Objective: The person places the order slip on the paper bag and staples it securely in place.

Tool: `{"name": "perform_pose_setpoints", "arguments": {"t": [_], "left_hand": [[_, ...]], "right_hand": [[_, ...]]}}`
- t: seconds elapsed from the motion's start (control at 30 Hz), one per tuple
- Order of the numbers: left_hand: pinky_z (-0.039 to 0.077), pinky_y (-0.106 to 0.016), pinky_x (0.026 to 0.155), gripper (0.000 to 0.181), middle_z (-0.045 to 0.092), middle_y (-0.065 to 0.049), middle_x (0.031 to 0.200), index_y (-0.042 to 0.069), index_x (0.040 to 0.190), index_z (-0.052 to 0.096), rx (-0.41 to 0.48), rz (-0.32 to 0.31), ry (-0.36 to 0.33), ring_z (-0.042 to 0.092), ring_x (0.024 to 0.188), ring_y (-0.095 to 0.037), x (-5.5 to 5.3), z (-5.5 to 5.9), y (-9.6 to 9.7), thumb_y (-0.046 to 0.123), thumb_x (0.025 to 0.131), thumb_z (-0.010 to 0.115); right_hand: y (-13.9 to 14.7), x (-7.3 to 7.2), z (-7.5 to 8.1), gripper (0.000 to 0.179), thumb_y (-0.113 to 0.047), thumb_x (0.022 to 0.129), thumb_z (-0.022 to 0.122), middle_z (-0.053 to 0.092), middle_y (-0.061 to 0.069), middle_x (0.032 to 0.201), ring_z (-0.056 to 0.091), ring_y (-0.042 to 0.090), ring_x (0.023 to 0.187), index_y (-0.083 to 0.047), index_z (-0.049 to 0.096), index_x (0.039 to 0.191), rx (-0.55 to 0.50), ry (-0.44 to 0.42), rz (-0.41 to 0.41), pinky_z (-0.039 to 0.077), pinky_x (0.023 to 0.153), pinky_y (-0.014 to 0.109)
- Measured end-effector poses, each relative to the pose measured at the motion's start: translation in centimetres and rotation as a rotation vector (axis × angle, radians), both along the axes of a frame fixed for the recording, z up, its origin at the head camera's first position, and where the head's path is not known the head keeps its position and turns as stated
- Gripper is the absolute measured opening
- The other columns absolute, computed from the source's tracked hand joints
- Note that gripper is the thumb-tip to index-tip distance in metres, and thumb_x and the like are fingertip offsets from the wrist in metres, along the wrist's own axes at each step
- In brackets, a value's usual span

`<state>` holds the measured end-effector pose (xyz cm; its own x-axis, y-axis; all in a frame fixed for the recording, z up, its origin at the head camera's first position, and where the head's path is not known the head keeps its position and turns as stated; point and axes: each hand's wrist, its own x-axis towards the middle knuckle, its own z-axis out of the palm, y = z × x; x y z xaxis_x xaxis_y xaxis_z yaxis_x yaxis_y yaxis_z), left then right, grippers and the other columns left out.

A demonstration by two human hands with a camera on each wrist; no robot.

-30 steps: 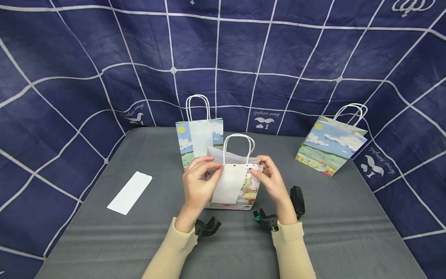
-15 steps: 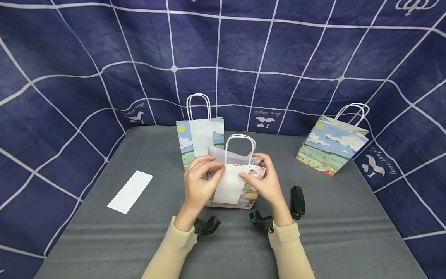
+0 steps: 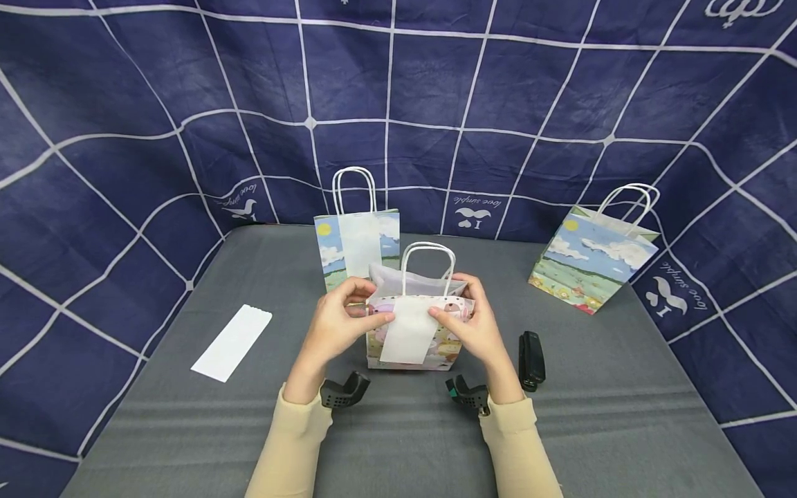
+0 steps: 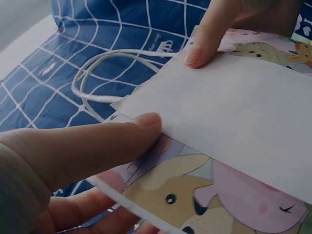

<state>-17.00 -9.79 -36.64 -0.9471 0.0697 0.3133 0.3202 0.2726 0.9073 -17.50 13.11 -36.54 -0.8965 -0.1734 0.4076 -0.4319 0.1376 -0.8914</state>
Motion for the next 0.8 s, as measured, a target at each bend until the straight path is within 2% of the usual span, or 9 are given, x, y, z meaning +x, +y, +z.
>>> {"name": "perform_pose_setpoints", "arguments": {"t": [0.1, 0.2, 0.33, 0.37, 0.47, 0.57, 0.7, 0.8], "left_hand": [[0.053, -0.03, 0.075, 0.04, 0.065, -0.011, 0.101, 0.002, 0.105, 0.063, -0.014, -0.084, -0.04, 0.063, 0.091, -0.023, -0.3, -0.1, -0.5, 0.012, 0.071, 0.083], [0.053, -0.03, 0.076, 0.039, 0.062, -0.012, 0.107, 0.001, 0.107, 0.061, 0.031, -0.163, -0.071, 0.061, 0.094, -0.025, -0.5, -0.4, -1.0, 0.007, 0.073, 0.081], [0.053, -0.034, 0.075, 0.056, 0.046, -0.017, 0.121, 0.002, 0.115, 0.048, 0.07, -0.218, -0.148, 0.061, 0.091, -0.03, -0.8, -0.8, -1.8, 0.001, 0.07, 0.081], [0.053, -0.035, 0.073, 0.06, 0.047, -0.018, 0.119, 0.001, 0.115, 0.044, 0.065, -0.224, -0.175, 0.063, 0.087, -0.03, -0.9, -0.9, -2.0, 0.001, 0.069, 0.082], [0.052, -0.034, 0.07, 0.061, 0.055, -0.014, 0.108, 0.004, 0.112, 0.045, -0.054, -0.204, -0.212, 0.065, 0.083, -0.025, -1.0, -1.1, -2.5, 0.009, 0.066, 0.085], [0.05, -0.033, 0.071, 0.051, 0.066, -0.007, 0.089, 0.004, 0.102, 0.055, -0.186, -0.202, -0.22, 0.066, 0.082, -0.019, -1.2, -1.4, -2.8, 0.017, 0.065, 0.087], [0.051, -0.034, 0.074, 0.036, 0.067, -0.003, 0.086, 0.005, 0.091, 0.062, -0.304, -0.237, -0.213, 0.067, 0.082, -0.017, -1.2, -1.5, -2.8, 0.019, 0.068, 0.085], [0.049, -0.032, 0.067, 0.023, 0.063, 0.0, 0.078, 0.007, 0.081, 0.061, -0.442, -0.261, -0.173, 0.063, 0.074, -0.015, -1.2, -1.7, -2.4, 0.017, 0.073, 0.08]], "right_hand": [[0.0, 0.0, -0.1, 0.056, 0.012, 0.076, 0.069, 0.048, 0.008, 0.089, 0.052, 0.007, 0.07, 0.009, 0.039, 0.124, 0.005, 0.006, 0.006, 0.048, 0.059, 0.018], [0.0, -0.1, -0.2, 0.055, 0.012, 0.075, 0.069, 0.048, 0.007, 0.086, 0.052, 0.006, 0.069, 0.01, 0.04, 0.122, -0.003, 0.013, -0.003, 0.047, 0.058, 0.017], [-0.1, -0.1, -0.3, 0.052, 0.014, 0.074, 0.069, 0.048, 0.007, 0.082, 0.052, 0.005, 0.065, 0.011, 0.043, 0.119, -0.027, 0.022, -0.01, 0.047, 0.056, 0.017], [-0.2, -0.1, -0.4, 0.051, 0.014, 0.074, 0.069, 0.048, 0.007, 0.082, 0.052, 0.006, 0.065, 0.011, 0.043, 0.118, -0.034, 0.023, -0.008, 0.047, 0.056, 0.018], [-0.2, -0.2, -0.5, 0.05, 0.015, 0.074, 0.069, 0.049, 0.006, 0.082, 0.053, 0.006, 0.065, 0.011, 0.044, 0.116, -0.039, 0.028, -0.008, 0.047, 0.055, 0.018], [-0.2, -0.2, -0.6, 0.05, 0.015, 0.074, 0.069, 0.049, 0.006, 0.083, 0.054, 0.006, 0.065, 0.011, 0.044, 0.117, -0.041, 0.03, 0.0, 0.048, 0.056, 0.019], [-0.3, -0.2, -0.7, 0.05, 0.015, 0.074, 0.069, 0.048, 0.007, 0.085, 0.053, 0.006, 0.067, 0.011, 0.043, 0.118, -0.039, 0.03, 0.007, 0.047, 0.056, 0.018], [-0.4, -0.3, -0.7, 0.049, 0.015, 0.075, 0.068, 0.05, 0.013, 0.093, 0.053, 0.008, 0.075, 0.011, 0.043, 0.117, -0.031, 0.037, 0.025, 0.047, 0.062, 0.018]]}}
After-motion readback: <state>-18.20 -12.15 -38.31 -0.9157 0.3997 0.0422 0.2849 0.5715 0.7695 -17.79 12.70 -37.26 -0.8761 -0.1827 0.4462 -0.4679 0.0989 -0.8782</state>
